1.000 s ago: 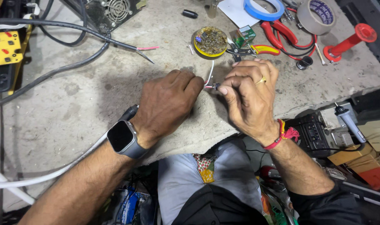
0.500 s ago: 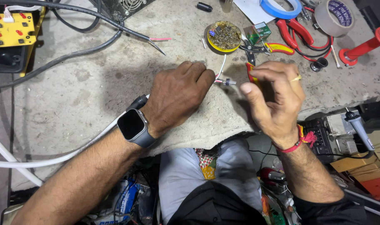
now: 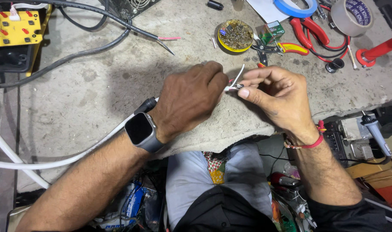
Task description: The person solders wires to a small electronic component using a soldering iron and solder wire. They then use pliers to trim the excess wire and adjust the component.
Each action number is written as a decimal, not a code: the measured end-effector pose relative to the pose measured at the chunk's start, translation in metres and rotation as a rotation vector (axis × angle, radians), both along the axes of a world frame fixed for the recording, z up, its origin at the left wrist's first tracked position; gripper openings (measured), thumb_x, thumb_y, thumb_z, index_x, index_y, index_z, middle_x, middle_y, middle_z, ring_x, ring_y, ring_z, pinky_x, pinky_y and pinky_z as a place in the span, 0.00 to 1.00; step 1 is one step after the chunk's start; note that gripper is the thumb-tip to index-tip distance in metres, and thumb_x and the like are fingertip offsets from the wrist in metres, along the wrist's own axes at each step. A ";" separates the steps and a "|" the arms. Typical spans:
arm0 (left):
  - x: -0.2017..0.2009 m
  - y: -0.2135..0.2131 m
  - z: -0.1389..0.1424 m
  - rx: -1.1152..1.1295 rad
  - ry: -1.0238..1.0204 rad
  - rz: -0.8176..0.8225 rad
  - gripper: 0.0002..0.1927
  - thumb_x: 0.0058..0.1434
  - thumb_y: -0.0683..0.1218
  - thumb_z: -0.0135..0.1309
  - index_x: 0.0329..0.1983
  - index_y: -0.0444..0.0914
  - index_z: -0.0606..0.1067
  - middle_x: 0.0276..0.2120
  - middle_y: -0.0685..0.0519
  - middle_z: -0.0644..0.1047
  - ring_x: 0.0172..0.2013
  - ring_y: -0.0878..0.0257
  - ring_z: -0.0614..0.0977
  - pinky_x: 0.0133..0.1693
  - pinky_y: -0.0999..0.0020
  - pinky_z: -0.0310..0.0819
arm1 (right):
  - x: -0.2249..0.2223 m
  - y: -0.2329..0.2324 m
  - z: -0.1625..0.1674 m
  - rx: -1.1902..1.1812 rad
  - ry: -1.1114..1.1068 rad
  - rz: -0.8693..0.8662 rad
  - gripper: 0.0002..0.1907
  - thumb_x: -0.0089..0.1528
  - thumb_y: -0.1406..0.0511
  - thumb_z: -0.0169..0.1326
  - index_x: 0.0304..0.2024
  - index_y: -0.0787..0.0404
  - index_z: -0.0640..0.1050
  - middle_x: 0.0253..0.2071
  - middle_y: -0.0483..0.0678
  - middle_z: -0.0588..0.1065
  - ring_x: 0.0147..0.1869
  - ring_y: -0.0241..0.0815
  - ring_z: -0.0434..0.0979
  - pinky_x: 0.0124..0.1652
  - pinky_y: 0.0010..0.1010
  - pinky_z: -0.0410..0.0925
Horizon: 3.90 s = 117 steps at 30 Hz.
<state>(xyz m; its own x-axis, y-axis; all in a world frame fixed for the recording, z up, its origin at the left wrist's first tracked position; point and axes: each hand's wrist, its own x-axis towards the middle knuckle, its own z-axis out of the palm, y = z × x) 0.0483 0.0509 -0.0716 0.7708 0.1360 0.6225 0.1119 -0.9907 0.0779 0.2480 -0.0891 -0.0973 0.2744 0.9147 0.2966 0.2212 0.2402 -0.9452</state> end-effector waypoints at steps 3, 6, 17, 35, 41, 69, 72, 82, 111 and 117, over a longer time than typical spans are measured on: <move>-0.003 0.005 0.003 -0.170 -0.045 -0.073 0.26 0.61 0.55 0.60 0.52 0.29 0.73 0.36 0.45 0.76 0.30 0.50 0.79 0.27 0.54 0.73 | 0.006 0.002 -0.001 -0.011 0.070 0.013 0.20 0.63 0.76 0.63 0.55 0.68 0.70 0.48 0.53 0.81 0.52 0.37 0.82 0.51 0.26 0.77; -0.002 0.010 0.001 -0.357 0.108 -0.065 0.19 0.68 0.52 0.59 0.54 0.33 0.76 0.34 0.48 0.78 0.32 0.52 0.79 0.31 0.53 0.73 | 0.007 0.004 0.001 0.029 -0.146 0.048 0.24 0.66 0.76 0.62 0.60 0.67 0.67 0.49 0.53 0.80 0.55 0.36 0.80 0.53 0.26 0.75; -0.001 0.015 -0.014 -0.189 0.079 -0.120 0.03 0.56 0.42 0.60 0.32 0.37 0.78 0.33 0.50 0.76 0.39 0.50 0.77 0.40 0.53 0.71 | 0.011 -0.007 0.028 0.031 -0.798 -0.149 0.26 0.63 0.64 0.70 0.59 0.65 0.74 0.56 0.54 0.75 0.62 0.44 0.77 0.60 0.32 0.71; 0.000 0.013 -0.012 -0.273 0.123 -0.191 0.05 0.58 0.41 0.59 0.36 0.35 0.80 0.36 0.47 0.74 0.41 0.49 0.77 0.40 0.53 0.72 | -0.005 -0.006 0.026 0.156 -1.096 -0.179 0.15 0.63 0.61 0.68 0.48 0.61 0.83 0.43 0.47 0.77 0.50 0.48 0.72 0.51 0.40 0.63; 0.002 0.020 -0.017 -0.439 0.145 -0.198 0.05 0.63 0.41 0.57 0.36 0.33 0.77 0.36 0.44 0.73 0.41 0.46 0.76 0.42 0.51 0.70 | -0.021 -0.019 0.012 0.151 -1.112 -0.252 0.08 0.61 0.64 0.70 0.38 0.58 0.82 0.35 0.43 0.74 0.43 0.46 0.70 0.46 0.39 0.60; 0.004 0.019 -0.030 -0.417 0.116 -0.190 0.10 0.63 0.48 0.59 0.39 0.35 0.79 0.34 0.49 0.74 0.39 0.52 0.76 0.40 0.52 0.69 | 0.070 -0.160 -0.111 0.305 0.314 -0.838 0.33 0.80 0.44 0.47 0.28 0.58 0.68 0.26 0.48 0.68 0.27 0.40 0.66 0.32 0.32 0.62; 0.003 0.019 -0.029 -0.404 0.109 -0.193 0.10 0.63 0.48 0.59 0.38 0.35 0.79 0.34 0.48 0.74 0.39 0.51 0.76 0.40 0.52 0.69 | 0.097 -0.184 -0.147 0.176 0.881 -0.932 0.34 0.71 0.38 0.43 0.38 0.59 0.80 0.32 0.45 0.74 0.31 0.39 0.70 0.36 0.31 0.66; 0.003 0.018 -0.026 -0.379 0.103 -0.197 0.09 0.62 0.47 0.59 0.38 0.35 0.79 0.35 0.47 0.74 0.41 0.49 0.77 0.41 0.51 0.71 | 0.166 -0.214 -0.138 0.223 0.910 -0.717 0.14 0.75 0.53 0.57 0.47 0.56 0.76 0.42 0.46 0.77 0.40 0.38 0.74 0.42 0.27 0.66; 0.001 0.011 -0.025 -0.330 -0.019 -0.150 0.08 0.61 0.44 0.61 0.36 0.33 0.78 0.36 0.47 0.73 0.40 0.49 0.75 0.40 0.53 0.72 | 0.144 -0.244 -0.121 0.640 0.147 -0.813 0.12 0.75 0.67 0.46 0.44 0.69 0.78 0.33 0.54 0.76 0.29 0.39 0.74 0.30 0.22 0.65; 0.002 0.012 -0.028 -0.337 -0.021 -0.130 0.09 0.59 0.43 0.61 0.36 0.32 0.77 0.36 0.47 0.74 0.41 0.51 0.76 0.40 0.55 0.73 | 0.112 -0.207 -0.108 0.653 0.074 -0.692 0.17 0.76 0.64 0.47 0.39 0.74 0.73 0.31 0.59 0.71 0.28 0.45 0.67 0.32 0.28 0.61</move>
